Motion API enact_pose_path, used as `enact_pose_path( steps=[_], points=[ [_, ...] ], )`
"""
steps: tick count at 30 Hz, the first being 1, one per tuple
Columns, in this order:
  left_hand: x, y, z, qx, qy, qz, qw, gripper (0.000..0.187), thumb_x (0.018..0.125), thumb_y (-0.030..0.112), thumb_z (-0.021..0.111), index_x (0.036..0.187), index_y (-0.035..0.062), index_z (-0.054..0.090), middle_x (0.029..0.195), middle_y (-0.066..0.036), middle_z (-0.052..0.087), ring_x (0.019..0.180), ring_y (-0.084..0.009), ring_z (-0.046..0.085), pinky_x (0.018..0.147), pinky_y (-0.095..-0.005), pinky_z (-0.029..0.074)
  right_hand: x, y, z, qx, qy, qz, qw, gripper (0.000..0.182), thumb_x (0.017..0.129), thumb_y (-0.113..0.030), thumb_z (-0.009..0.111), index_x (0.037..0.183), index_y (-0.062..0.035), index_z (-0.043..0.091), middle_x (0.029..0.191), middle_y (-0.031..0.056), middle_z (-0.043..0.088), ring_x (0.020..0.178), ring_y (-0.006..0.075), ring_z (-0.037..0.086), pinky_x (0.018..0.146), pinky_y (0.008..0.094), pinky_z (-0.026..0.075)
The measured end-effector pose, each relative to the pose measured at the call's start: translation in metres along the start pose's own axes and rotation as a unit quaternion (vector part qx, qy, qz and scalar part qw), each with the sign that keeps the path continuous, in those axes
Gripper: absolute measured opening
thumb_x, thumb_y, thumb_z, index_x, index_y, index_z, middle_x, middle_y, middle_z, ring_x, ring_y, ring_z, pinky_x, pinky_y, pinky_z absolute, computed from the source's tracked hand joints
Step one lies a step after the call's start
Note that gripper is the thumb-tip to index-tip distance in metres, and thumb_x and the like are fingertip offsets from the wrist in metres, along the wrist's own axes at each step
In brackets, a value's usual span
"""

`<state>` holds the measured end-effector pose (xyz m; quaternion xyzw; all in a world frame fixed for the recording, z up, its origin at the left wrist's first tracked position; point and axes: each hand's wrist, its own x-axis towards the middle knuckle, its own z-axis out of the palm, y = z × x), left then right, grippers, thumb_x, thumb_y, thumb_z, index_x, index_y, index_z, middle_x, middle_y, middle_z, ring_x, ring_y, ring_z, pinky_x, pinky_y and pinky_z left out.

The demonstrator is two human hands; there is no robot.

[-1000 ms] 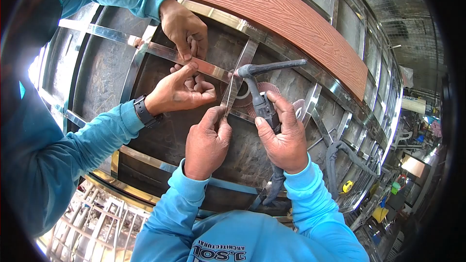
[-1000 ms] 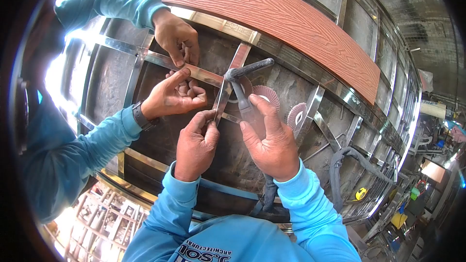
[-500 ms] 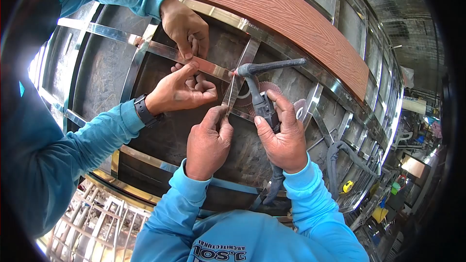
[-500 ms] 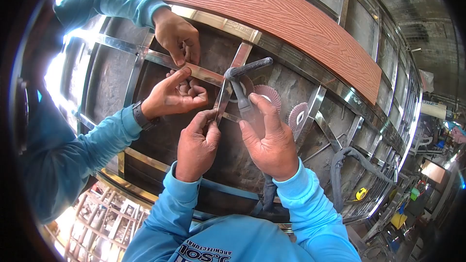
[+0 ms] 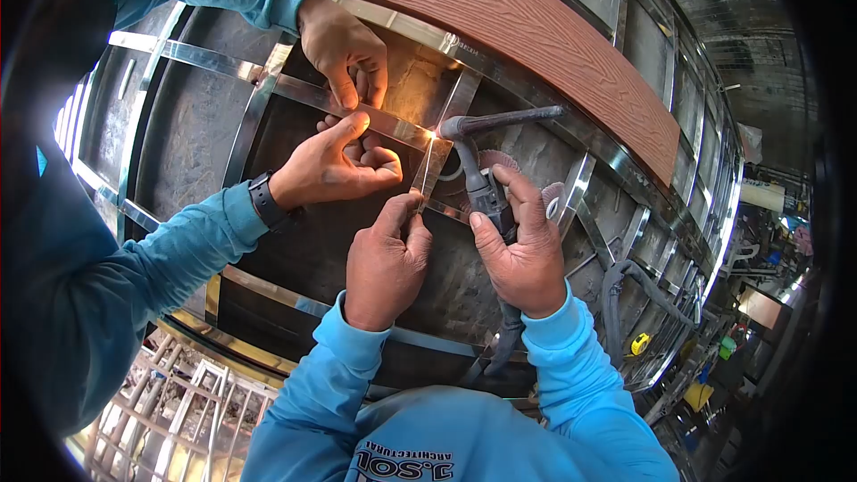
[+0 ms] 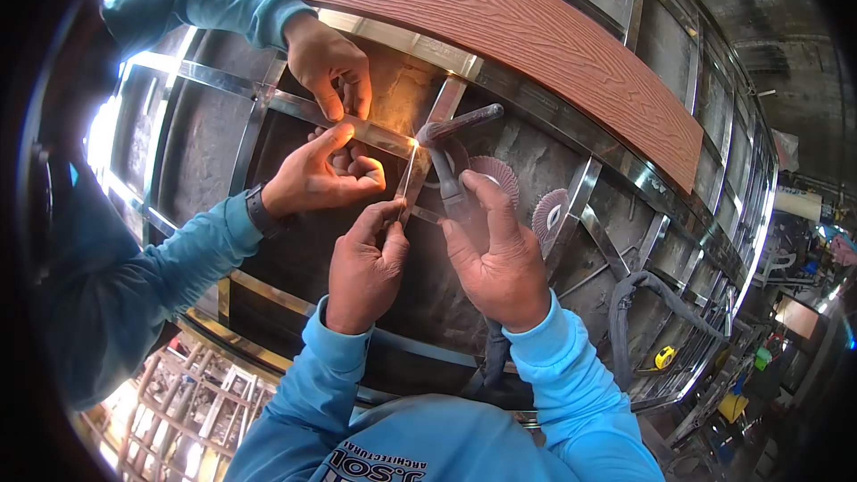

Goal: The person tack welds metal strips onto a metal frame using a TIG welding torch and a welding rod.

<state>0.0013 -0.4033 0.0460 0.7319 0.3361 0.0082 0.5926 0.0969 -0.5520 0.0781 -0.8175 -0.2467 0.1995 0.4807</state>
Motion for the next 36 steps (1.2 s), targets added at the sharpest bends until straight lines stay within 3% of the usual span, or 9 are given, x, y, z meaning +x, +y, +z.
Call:
enact_pose_path(
  steps=[4, 16, 22, 24, 26, 27, 29, 32, 36],
  points=[
    [0.0, 0.0, 0.001, 0.005, 0.006, 0.008, 1.0, 0.024, 0.095, 0.01, 0.063, 0.118, 0.0036, 0.065, 0.084, -0.024, 0.071, 0.078, -0.0398, 0.073, 0.067, -0.0431, 0.056, -0.001, 0.001, -0.001, 0.017, -0.003, 0.01, 1.0, 0.055, 0.097, -0.004, 0.067, 0.144, 0.0008, 0.041, 0.141, 0.0241, 0.056, 0.128, 0.0281, 0.058, 0.107, 0.0383, 0.046],
    [-0.001, 0.005, -0.001, 0.021, -0.001, -0.007, 1.0, 0.025, 0.093, 0.01, 0.063, 0.118, 0.004, 0.065, 0.085, -0.025, 0.071, 0.079, -0.0403, 0.072, 0.068, -0.0439, 0.056, 0.0, 0.004, 0.001, -0.006, 0.0, -0.017, 1.0, 0.053, 0.096, -0.005, 0.068, 0.144, -0.0022, 0.045, 0.129, 0.0182, 0.065, 0.113, 0.0194, 0.065, 0.099, 0.0336, 0.051],
    [-0.002, -0.002, 0.004, 0.019, 0.013, 0.012, 1.0, 0.026, 0.093, 0.012, 0.064, 0.118, 0.0049, 0.065, 0.083, -0.023, 0.071, 0.077, -0.0407, 0.072, 0.066, -0.0459, 0.056, -0.001, 0.008, 0.002, -0.022, 0.045, -0.037, 0.998, 0.058, 0.094, -0.004, 0.07, 0.146, -0.005, 0.043, 0.121, 0.0204, 0.069, 0.113, 0.029, 0.07, 0.095, 0.0371, 0.054],
    [-0.008, 0.003, 0.012, 0.072, 0.042, 0.044, 0.996, 0.029, 0.093, 0.014, 0.065, 0.121, 0.0057, 0.063, 0.08, -0.023, 0.071, 0.075, -0.0413, 0.071, 0.065, -0.0482, 0.056, -0.007, -0.001, -0.006, 0.004, 0.059, 0.016, 0.998, 0.06, 0.094, -0.003, 0.069, 0.147, -0.0048, 0.041, 0.119, 0.018, 0.07, 0.109, 0.0242, 0.07, 0.092, 0.0345, 0.054],
    [-0.012, 0.015, 0.028, 0.105, 0.07, 0.089, 0.988, 0.034, 0.094, 0.017, 0.064, 0.125, 0.0048, 0.06, 0.075, -0.024, 0.069, 0.069, -0.0429, 0.069, 0.062, -0.0527, 0.054, -0.018, 0.0, -0.016, 0.07, 0.083, 0.057, 0.992, 0.061, 0.095, -0.001, 0.067, 0.149, -0.0043, 0.038, 0.113, 0.0128, 0.071, 0.099, 0.0145, 0.068, 0.084, 0.0291, 0.054],
    [-0.014, 0.024, 0.036, 0.067, 0.042, 0.053, 0.995, 0.034, 0.095, 0.014, 0.059, 0.127, 0.002, 0.059, 0.091, -0.028, 0.07, 0.088, -0.0473, 0.068, 0.078, -0.0542, 0.052, -0.024, -0.006, -0.025, 0.046, 0.102, 0.101, 0.989, 0.061, 0.096, -0.002, 0.067, 0.149, -0.0047, 0.037, 0.106, 0.0091, 0.07, 0.088, 0.01, 0.065, 0.076, 0.0255, 0.053],
    [0.001, 0.038, 0.046, 0.072, 0.011, 0.045, 0.996, 0.03, 0.094, 0.014, 0.059, 0.119, -0.0018, 0.063, 0.091, -0.029, 0.069, 0.087, -0.0449, 0.069, 0.078, -0.0497, 0.054, -0.039, -0.006, -0.041, 0.036, 0.137, 0.123, 0.982, 0.063, 0.097, -0.003, 0.066, 0.151, -0.0076, 0.035, 0.101, 0.0065, 0.068, 0.076, 0.0081, 0.061, 0.066, 0.0233, 0.051],
    [0.033, 0.052, 0.034, 0.01, 0.05, 0.133, 0.99, 0.021, 0.093, 0.015, 0.06, 0.101, -0.0046, 0.063, 0.076, -0.029, 0.066, 0.074, -0.0475, 0.066, 0.069, -0.0555, 0.051, -0.065, -0.028, -0.063, 0.08, 0.205, 0.165, 0.961, 0.065, 0.098, -0.007, 0.064, 0.153, -0.0126, 0.03, 0.094, 0.0044, 0.063, 0.06, 0.0057, 0.052, 0.046, 0.0209, 0.043],
    [0.037, 0.029, 0.001, 0.042, 0.013, 0.168, 0.985, 0.023, 0.092, 0.016, 0.059, 0.097, -0.0059, 0.064, 0.078, -0.029, 0.067, 0.075, -0.0474, 0.067, 0.074, -0.0533, 0.054, -0.119, -0.032, -0.095, 0.057, 0.26, 0.152, 0.952, 0.064, 0.102, -0.012, 0.06, 0.155, -0.0125, 0.026, 0.095, 0.0074, 0.061, 0.059, 0.0071, 0.054, 0.044, 0.0213, 0.044]
  ],
)
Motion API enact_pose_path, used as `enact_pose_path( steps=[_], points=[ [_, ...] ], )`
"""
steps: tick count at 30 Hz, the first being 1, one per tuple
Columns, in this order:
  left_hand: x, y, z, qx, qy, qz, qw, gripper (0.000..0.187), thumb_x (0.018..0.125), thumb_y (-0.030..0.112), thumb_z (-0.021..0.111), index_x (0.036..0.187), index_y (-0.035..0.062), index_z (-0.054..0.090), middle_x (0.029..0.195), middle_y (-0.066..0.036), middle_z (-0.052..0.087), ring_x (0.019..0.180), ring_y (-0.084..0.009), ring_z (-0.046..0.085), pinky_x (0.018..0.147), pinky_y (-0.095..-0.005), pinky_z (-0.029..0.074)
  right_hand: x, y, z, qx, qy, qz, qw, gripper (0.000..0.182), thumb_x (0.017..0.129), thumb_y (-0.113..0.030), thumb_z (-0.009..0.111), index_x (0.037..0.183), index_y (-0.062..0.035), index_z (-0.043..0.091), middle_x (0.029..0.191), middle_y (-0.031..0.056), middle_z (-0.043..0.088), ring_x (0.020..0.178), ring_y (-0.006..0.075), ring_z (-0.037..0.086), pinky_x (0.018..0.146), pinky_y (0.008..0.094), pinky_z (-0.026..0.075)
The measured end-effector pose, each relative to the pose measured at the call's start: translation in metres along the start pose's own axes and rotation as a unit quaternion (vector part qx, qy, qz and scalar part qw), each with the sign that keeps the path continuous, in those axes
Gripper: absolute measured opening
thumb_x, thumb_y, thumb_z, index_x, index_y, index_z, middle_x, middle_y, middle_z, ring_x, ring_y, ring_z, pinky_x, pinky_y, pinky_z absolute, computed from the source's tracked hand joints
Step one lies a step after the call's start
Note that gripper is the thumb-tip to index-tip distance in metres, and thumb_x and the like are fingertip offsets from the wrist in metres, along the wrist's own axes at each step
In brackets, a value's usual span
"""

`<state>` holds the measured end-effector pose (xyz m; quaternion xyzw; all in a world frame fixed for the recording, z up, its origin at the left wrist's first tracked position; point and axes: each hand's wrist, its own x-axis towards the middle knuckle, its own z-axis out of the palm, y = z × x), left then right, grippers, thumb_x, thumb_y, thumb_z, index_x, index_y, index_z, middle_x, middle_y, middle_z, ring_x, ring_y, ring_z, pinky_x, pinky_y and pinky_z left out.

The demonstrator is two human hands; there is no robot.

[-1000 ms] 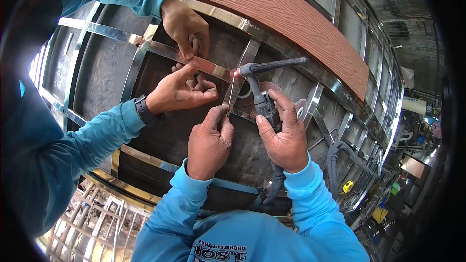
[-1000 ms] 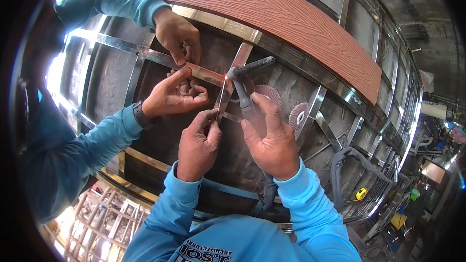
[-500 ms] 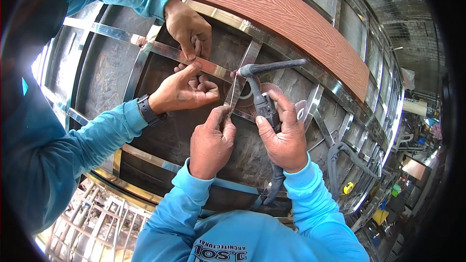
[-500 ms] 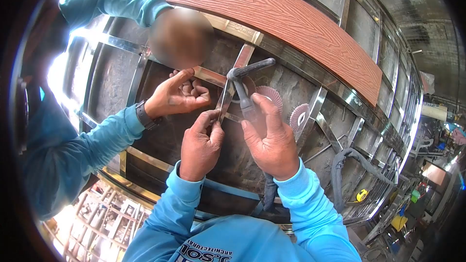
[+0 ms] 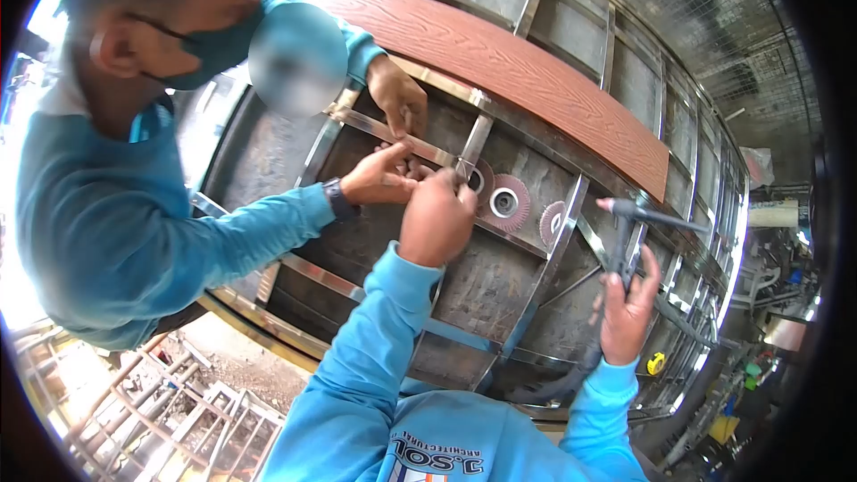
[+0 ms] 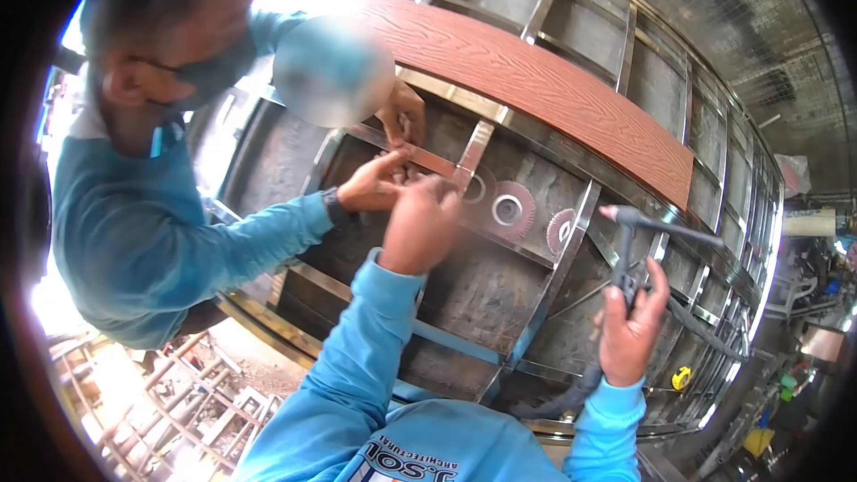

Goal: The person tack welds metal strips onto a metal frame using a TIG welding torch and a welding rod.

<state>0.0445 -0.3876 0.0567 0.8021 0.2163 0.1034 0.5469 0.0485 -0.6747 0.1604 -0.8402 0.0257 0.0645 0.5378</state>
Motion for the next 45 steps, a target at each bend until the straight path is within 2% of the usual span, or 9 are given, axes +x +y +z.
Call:
enact_pose_path(
  steps=[1, 3, 8, 12, 17, 23, 27, 37, 45],
  points=[
    [-0.012, -0.013, 0.013, 0.054, 0.035, 0.053, 0.997, 0.024, 0.092, 0.017, 0.059, 0.098, -0.005, 0.063, 0.078, -0.028, 0.068, 0.074, -0.0475, 0.067, 0.074, -0.0534, 0.055, -0.008, 0.001, -0.011, 0.003, 0.009, -0.004, 1.0, 0.063, 0.102, -0.013, 0.059, 0.155, -0.0125, 0.026, 0.095, 0.0078, 0.061, 0.059, 0.0074, 0.054, 0.044, 0.0215, 0.045],
    [-0.036, 0.016, 0.028, 0.183, 0.004, -0.1, 0.978, 0.021, 0.092, 0.021, 0.06, 0.098, 0.0017, 0.062, 0.086, -0.026, 0.072, 0.075, -0.046, 0.071, 0.071, -0.0559, 0.058, -0.022, 0.003, -0.028, -0.001, 0.016, -0.006, 1.0, 0.061, 0.103, -0.015, 0.058, 0.155, -0.0131, 0.026, 0.094, 0.0079, 0.061, 0.06, 0.0079, 0.055, 0.044, 0.0216, 0.045],
    [0.014, 0.018, 0.049, 0.192, -0.057, -0.047, 0.979, 0.023, 0.089, 0.02, 0.063, 0.096, -0.0014, 0.064, 0.088, -0.024, 0.073, 0.086, -0.0415, 0.073, 0.075, -0.0512, 0.06, -0.058, -0.015, -0.034, 0.004, 0.019, -0.019, 1.0, 0.062, 0.103, -0.016, 0.059, 0.155, -0.0128, 0.026, 0.094, 0.0091, 0.062, 0.059, 0.0078, 0.054, 0.044, 0.0223, 0.044],
    [0.044, 0.017, -0.015, 0.495, -0.205, 0.202, 0.82, 0.022, 0.085, 0.022, 0.068, 0.097, 0.0079, 0.081, 0.104, -0.018, 0.075, 0.095, -0.0346, 0.075, 0.083, -0.0425, 0.061, -0.088, -0.023, -0.051, 0.009, 0.012, -0.075, 0.997, 0.063, 0.102, -0.017, 0.06, 0.155, -0.0138, 0.025, 0.095, 0.0097, 0.062, 0.058, 0.0079, 0.054, 0.045, 0.0222, 0.044],
    [-0.032, -0.007, 0.052, 0.311, -0.073, -0.027, 0.947, 0.026, 0.095, 0.024, 0.057, 0.11, 0.0059, 0.067, 0.105, -0.018, 0.075, 0.097, -0.0385, 0.073, 0.079, -0.0462, 0.059, -0.122, -0.016, -0.069, 0.018, 0.028, -0.077, 0.996, 0.063, 0.102, -0.018, 0.06, 0.155, -0.0147, 0.025, 0.093, 0.0084, 0.061, 0.059, 0.0082, 0.055, 0.045, 0.0226, 0.046],
    [-0.082, 0.065, 0.058, 0.234, -0.122, 0.142, 0.954, 0.021, 0.093, 0.021, 0.056, 0.109, 0.0087, 0.061, 0.084, -0.019, 0.073, 0.079, -0.0409, 0.071, 0.07, -0.0548, 0.055, -0.166, -0.017, -0.09, 0.078, 0.043, -0.079, 0.993, 0.064, 0.103, -0.019, 0.06, 0.156, -0.0145, 0.025, 0.093, 0.0084, 0.062, 0.06, 0.0086, 0.055, 0.047, 0.0231, 0.047],
    [-0.137, 0.024, 0.053, 0.249, -0.131, 0.208, 0.937, 0.03, 0.093, 0.024, 0.057, 0.118, 0.0092, 0.061, 0.081, -0.019, 0.072, 0.073, -0.041, 0.07, 0.066, -0.0541, 0.055, -0.198, -0.016, -0.102, 0.119, 0.025, -0.07, 0.99, 0.064, 0.105, -0.026, 0.059, 0.156, -0.0137, 0.022, 0.098, 0.0107, 0.061, 0.062, 0.01, 0.057, 0.049, 0.0248, 0.05],
    [-0.265, -0.037, -0.057, 0.211, -0.18, 0.15, 0.949, 0.037, 0.091, 0.025, 0.065, 0.126, 0.0125, 0.058, 0.081, -0.022, 0.07, 0.076, -0.0451, 0.069, 0.065, -0.055, 0.055, -0.224, -0.026, -0.106, 0.15, -0.022, -0.082, 0.985, 0.061, 0.109, -0.028, 0.048, 0.159, -0.0122, 0.017, 0.101, 0.0106, 0.06, 0.06, 0.0094, 0.058, 0.048, 0.0243, 0.05],
    [-0.289, -0.021, -0.059, 0.204, -0.103, 0.101, 0.968, 0.035, 0.09, 0.027, 0.069, 0.121, 0.0121, 0.062, 0.081, -0.021, 0.07, 0.078, -0.0438, 0.07, 0.066, -0.0515, 0.057, -0.224, -0.027, -0.1, 0.152, -0.096, -0.113, 0.977, 0.066, 0.106, -0.016, 0.054, 0.159, -0.0102, 0.014, 0.103, 0.0099, 0.06, 0.064, 0.0064, 0.055, 0.052, 0.0213, 0.048]
  ],
)
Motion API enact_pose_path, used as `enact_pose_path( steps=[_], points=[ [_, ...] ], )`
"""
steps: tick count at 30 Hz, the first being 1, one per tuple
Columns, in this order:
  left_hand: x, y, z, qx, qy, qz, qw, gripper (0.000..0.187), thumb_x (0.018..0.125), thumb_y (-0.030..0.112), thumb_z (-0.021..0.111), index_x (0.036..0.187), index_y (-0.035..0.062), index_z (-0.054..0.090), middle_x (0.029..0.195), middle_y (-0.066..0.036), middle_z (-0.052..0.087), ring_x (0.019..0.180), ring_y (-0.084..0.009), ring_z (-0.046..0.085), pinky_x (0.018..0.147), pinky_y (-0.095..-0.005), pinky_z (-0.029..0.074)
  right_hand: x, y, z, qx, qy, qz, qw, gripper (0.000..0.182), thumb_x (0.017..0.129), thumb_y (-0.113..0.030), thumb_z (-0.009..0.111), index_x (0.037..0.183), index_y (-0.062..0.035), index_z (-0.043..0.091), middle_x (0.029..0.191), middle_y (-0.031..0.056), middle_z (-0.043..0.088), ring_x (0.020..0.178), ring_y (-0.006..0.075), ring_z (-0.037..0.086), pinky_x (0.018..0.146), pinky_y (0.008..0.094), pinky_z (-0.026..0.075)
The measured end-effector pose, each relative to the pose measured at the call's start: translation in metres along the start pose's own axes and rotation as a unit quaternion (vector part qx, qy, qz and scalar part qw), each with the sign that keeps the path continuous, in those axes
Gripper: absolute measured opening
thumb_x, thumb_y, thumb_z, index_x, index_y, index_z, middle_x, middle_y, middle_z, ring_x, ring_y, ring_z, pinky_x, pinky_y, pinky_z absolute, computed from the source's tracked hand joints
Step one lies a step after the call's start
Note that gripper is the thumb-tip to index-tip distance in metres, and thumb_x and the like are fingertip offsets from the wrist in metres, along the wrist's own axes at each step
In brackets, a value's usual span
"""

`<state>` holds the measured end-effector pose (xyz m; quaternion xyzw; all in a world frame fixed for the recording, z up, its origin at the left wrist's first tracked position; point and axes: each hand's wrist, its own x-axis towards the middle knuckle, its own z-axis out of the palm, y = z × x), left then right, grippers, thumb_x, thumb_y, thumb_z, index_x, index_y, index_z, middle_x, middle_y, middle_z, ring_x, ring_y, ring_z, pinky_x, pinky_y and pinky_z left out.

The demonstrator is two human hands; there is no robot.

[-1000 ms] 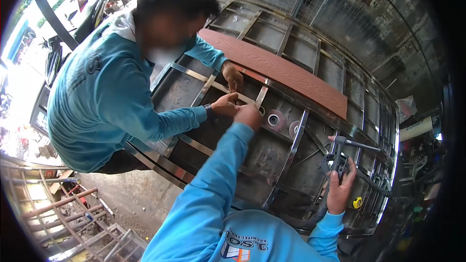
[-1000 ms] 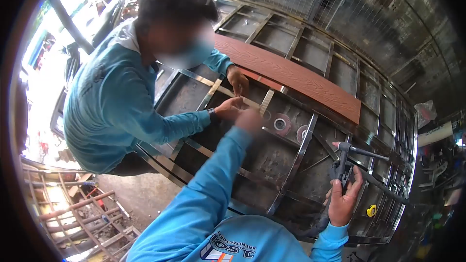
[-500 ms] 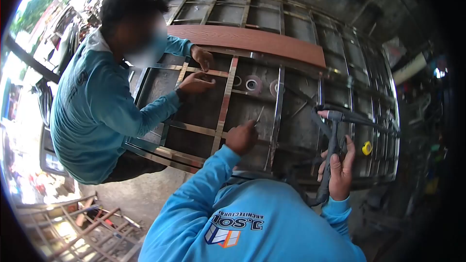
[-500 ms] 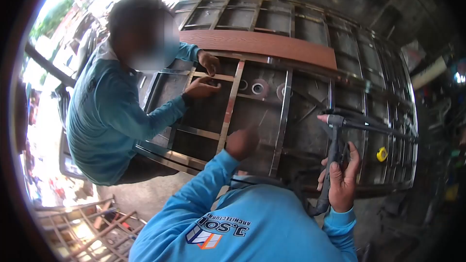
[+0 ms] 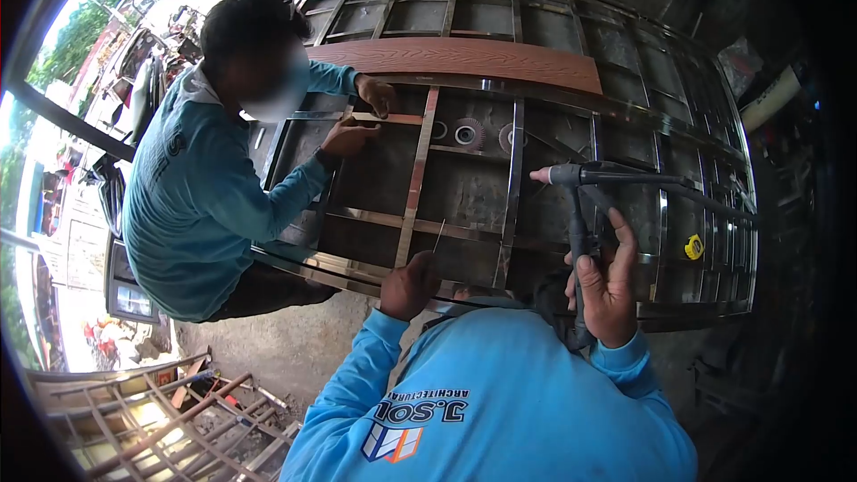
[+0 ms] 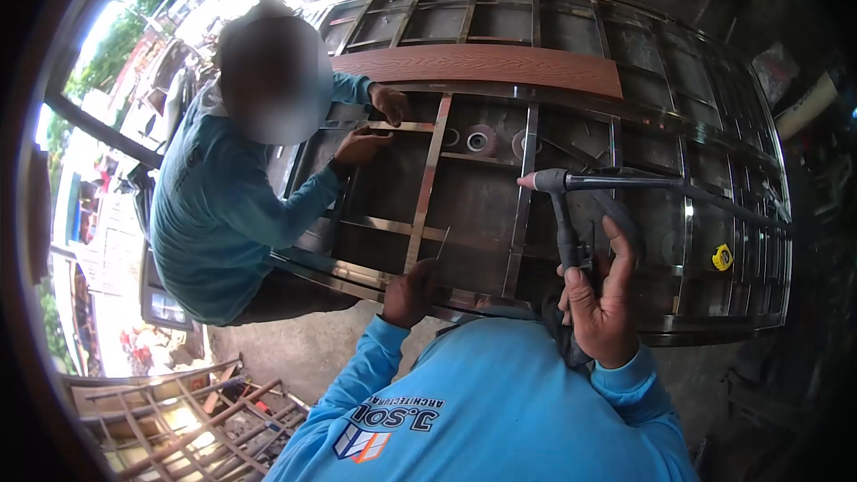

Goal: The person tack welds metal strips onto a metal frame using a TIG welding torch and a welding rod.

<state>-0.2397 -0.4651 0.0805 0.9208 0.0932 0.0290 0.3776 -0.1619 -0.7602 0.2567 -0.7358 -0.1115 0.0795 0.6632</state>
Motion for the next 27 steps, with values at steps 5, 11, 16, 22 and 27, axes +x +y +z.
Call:
enact_pose_path(
  steps=[5, 11, 16, 22, 27],
  points=[
    [-0.008, 0.03, 0.005, -0.013, 0.02, -0.026, 0.999, 0.03, 0.092, 0.026, 0.067, 0.118, 0.0105, 0.063, 0.084, -0.022, 0.07, 0.081, -0.0449, 0.069, 0.068, -0.0519, 0.056, -0.006, 0.002, -0.023, 0.01, -0.023, -0.009, 1.0, 0.066, 0.106, -0.016, 0.053, 0.159, -0.0099, 0.014, 0.103, 0.0102, 0.06, 0.064, 0.0066, 0.055, 0.052, 0.0215, 0.048],
    [0.0, 0.047, 0.005, -0.098, 0.086, -0.056, 0.99, 0.019, 0.097, 0.021, 0.061, 0.108, 0.0056, 0.061, 0.09, -0.024, 0.069, 0.09, -0.0439, 0.07, 0.073, -0.0466, 0.054, -0.007, 0.003, -0.048, 0.059, -0.027, 0.007, 0.998, 0.065, 0.106, -0.016, 0.053, 0.159, -0.0099, 0.015, 0.101, 0.0101, 0.06, 0.065, 0.0068, 0.056, 0.053, 0.0221, 0.049],
    [0.016, 0.062, 0.004, -0.16, 0.061, -0.062, 0.983, 0.02, 0.098, 0.022, 0.06, 0.106, 0.0042, 0.062, 0.09, -0.024, 0.069, 0.09, -0.0436, 0.07, 0.074, -0.0452, 0.054, -0.009, 0.013, -0.05, 0.046, -0.051, 0.002, 0.998, 0.066, 0.106, -0.017, 0.054, 0.159, -0.0102, 0.015, 0.099, 0.0097, 0.061, 0.065, 0.0069, 0.056, 0.053, 0.022, 0.049],
    [0.054, 0.015, 0.001, -0.124, 0.075, -0.063, 0.987, 0.02, 0.097, 0.023, 0.063, 0.105, 0.0046, 0.063, 0.093, -0.024, 0.07, 0.091, -0.0446, 0.069, 0.075, -0.0461, 0.055, -0.015, 0.012, -0.03, 0.021, -0.001, -0.001, 1.0, 0.066, 0.106, -0.017, 0.054, 0.159, -0.0105, 0.016, 0.101, 0.0103, 0.06, 0.064, 0.0072, 0.056, 0.052, 0.0218, 0.048],
    [0.097, -0.041, -0.022, -0.141, 0.081, -0.061, 0.985, 0.019, 0.096, 0.024, 0.063, 0.106, 0.0072, 0.064, 0.092, -0.023, 0.071, 0.089, -0.0443, 0.07, 0.073, -0.0486, 0.055, -0.003, 0.013, 0.01, -0.019, 0.081, 0.047, 0.995, 0.065, 0.106, -0.022, 0.054, 0.158, -0.011, 0.017, 0.104, 0.0115, 0.06, 0.063, 0.0078, 0.056, 0.051, 0.0221, 0.048]
  ],
)
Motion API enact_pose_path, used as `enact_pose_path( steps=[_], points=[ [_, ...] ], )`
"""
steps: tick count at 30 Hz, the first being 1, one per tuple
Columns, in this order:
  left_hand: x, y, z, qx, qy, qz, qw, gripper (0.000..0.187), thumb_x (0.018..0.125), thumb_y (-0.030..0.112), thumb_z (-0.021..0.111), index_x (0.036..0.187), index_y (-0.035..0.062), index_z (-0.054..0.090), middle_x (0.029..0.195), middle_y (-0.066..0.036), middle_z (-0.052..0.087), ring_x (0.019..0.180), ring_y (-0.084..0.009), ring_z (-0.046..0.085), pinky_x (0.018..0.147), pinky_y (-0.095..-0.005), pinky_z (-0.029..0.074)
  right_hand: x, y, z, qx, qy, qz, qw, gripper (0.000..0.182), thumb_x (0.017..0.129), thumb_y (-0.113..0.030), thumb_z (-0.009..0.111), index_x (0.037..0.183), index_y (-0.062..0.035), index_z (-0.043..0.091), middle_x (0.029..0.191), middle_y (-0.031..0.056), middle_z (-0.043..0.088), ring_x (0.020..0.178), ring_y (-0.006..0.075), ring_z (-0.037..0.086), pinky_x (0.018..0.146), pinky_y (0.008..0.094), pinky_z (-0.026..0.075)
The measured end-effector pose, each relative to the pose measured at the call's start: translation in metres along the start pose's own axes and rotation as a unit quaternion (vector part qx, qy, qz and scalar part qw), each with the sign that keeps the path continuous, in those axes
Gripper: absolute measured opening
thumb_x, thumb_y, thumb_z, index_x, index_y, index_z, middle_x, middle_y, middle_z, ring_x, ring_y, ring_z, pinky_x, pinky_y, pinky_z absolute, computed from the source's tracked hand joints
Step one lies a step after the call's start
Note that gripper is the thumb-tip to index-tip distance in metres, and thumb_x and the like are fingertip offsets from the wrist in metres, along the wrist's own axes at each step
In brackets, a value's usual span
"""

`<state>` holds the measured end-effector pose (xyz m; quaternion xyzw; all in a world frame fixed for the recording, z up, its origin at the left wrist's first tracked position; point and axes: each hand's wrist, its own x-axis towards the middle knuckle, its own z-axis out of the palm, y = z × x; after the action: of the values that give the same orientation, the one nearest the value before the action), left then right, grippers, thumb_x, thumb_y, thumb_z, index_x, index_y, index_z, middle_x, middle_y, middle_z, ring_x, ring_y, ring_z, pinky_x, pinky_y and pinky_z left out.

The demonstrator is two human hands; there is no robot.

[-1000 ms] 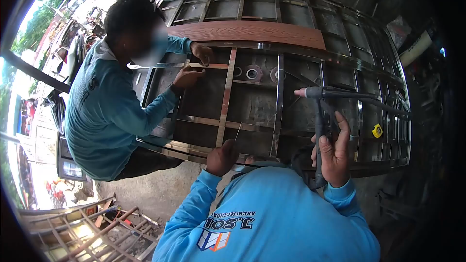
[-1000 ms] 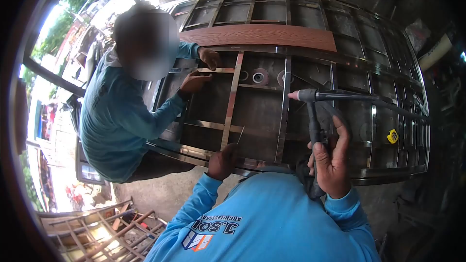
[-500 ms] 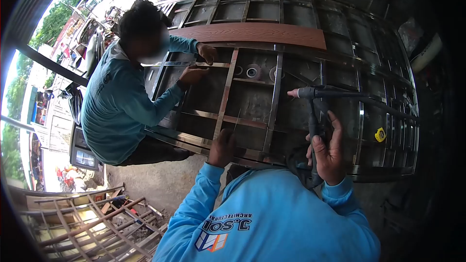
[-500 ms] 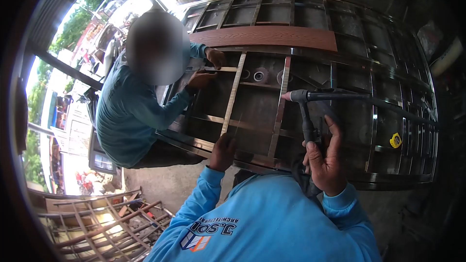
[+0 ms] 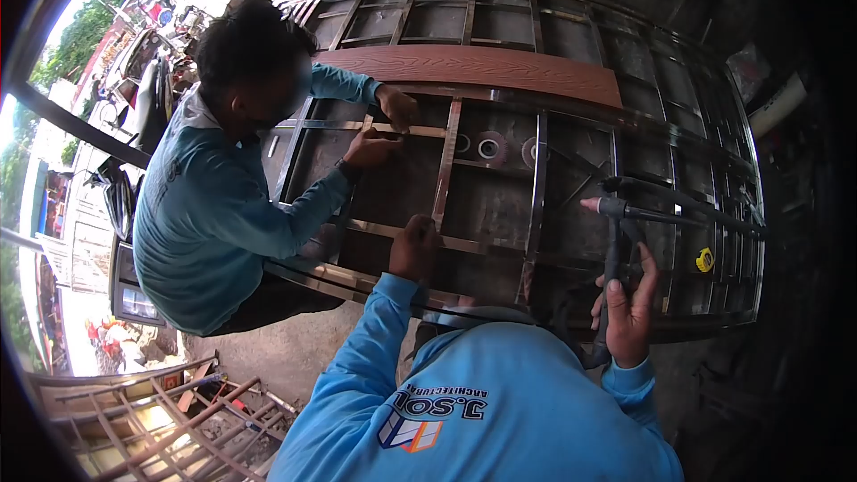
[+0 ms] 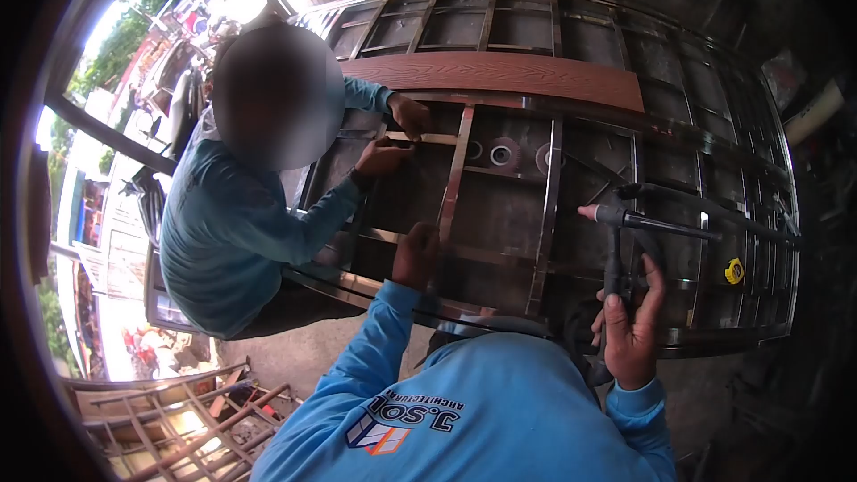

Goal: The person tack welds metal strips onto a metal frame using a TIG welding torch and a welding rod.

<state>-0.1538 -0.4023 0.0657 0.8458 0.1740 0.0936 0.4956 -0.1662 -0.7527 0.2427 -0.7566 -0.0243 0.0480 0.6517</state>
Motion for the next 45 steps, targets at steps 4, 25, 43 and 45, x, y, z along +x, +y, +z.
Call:
enact_pose_path(
  steps=[4, 25, 43, 45],
  points=[
    [0.033, -0.029, -0.028, 0.004, -0.001, -0.007, 1.0, 0.017, 0.096, 0.023, 0.064, 0.107, 0.01, 0.065, 0.091, -0.022, 0.071, 0.087, -0.0439, 0.07, 0.072, -0.0505, 0.055, 0.023, -0.014, 0.057, -0.045, 0.036, 0.018, 0.998, 0.066, 0.105, -0.021, 0.056, 0.158, -0.0106, 0.018, 0.106, 0.0123, 0.06, 0.063, 0.008, 0.055, 0.051, 0.022, 0.048],
    [0.124, -0.046, -0.138, 0.152, 0.028, 0.073, 0.985, 0.029, 0.089, 0.009, 0.069, 0.119, 0.0082, 0.069, 0.089, -0.015, 0.073, 0.073, -0.0334, 0.072, 0.064, -0.0409, 0.057, 0.24, 0.011, 0.328, -0.159, -0.208, -0.071, 0.963, 0.066, 0.095, -0.006, 0.067, 0.152, -0.0015, 0.033, 0.124, 0.0251, 0.065, 0.109, 0.0301, 0.07, 0.092, 0.0382, 0.054],
    [0.159, -0.05, -0.135, 0.135, 0.032, 0.053, 0.989, 0.028, 0.09, 0.009, 0.069, 0.117, 0.0039, 0.072, 0.085, -0.018, 0.072, 0.073, -0.0336, 0.072, 0.066, -0.0403, 0.056, 0.261, 0.074, 0.351, -0.099, -0.189, -0.05, 0.976, 0.064, 0.095, -0.005, 0.065, 0.151, -0.0034, 0.034, 0.113, 0.019, 0.068, 0.102, 0.0256, 0.07, 0.091, 0.0374, 0.054],
    [0.16, -0.048, -0.136, 0.132, 0.034, 0.049, 0.989, 0.028, 0.09, 0.009, 0.069, 0.117, 0.0043, 0.072, 0.085, -0.018, 0.073, 0.073, -0.0336, 0.072, 0.067, -0.0403, 0.057, 0.26, 0.072, 0.352, -0.111, -0.193, -0.054, 0.973, 0.064, 0.095, -0.005, 0.066, 0.151, -0.0032, 0.035, 0.115, 0.0193, 0.068, 0.103, 0.0259, 0.07, 0.092, 0.0377, 0.054]
  ],
)
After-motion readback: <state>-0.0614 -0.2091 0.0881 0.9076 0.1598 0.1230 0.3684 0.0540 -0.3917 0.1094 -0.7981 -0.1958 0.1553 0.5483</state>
